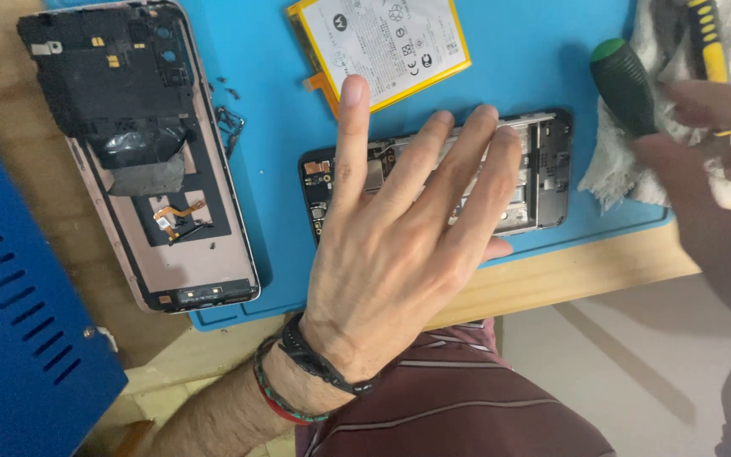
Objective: Fastening internal screws to secure components during a mobile phone repair process.
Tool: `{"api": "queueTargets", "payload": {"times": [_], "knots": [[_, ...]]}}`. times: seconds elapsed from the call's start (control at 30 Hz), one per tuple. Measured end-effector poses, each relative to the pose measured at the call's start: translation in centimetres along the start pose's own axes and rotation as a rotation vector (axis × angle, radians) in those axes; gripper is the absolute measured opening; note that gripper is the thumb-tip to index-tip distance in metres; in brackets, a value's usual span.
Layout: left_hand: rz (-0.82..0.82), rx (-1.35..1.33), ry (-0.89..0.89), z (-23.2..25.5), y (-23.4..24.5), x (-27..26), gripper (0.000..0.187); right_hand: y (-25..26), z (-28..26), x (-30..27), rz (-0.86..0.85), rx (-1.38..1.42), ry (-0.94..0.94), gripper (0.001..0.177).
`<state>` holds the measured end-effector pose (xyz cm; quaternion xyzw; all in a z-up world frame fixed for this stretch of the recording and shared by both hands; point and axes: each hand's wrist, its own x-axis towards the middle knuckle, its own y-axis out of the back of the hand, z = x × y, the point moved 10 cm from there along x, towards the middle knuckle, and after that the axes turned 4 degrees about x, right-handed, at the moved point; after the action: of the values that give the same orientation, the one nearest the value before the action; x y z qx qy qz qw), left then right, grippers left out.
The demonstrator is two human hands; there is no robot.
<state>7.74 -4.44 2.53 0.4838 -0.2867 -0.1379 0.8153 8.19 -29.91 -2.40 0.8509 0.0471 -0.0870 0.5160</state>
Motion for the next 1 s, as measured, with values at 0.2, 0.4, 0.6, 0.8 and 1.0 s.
{"api": "queueTargets", "payload": {"times": [0.2, 0.4, 0.6, 0.8, 1.0], "knots": [[0.033, 0.015, 0.0, 0.0, 0.3, -0.1, 0.085, -0.4, -4.3, 1.7, 0.034, 0.098, 0.208, 0.048], [0.027, 0.02, 0.001, 0.0, 0.1, 0.0, 0.096, -0.3, 1.1, 1.6, 0.122, 0.326, 0.062, 0.04], [0.029, 0.004, -0.005, 0.0, 0.1, 0.0, 0.095, -1.0, 6.3, 1.0, 0.216, 0.61, -0.125, 0.053], [0.019, -0.018, -0.01, 0.0, 0.0, 0.0, 0.093, -0.4, -0.6, 0.8, 0.257, 0.621, 0.262, 0.066], [0.013, -0.024, -0.007, 0.0, 0.0, 0.0, 0.089, 0.0, -2.4, -0.4, 0.29, 0.464, 0.502, 0.048]]}}
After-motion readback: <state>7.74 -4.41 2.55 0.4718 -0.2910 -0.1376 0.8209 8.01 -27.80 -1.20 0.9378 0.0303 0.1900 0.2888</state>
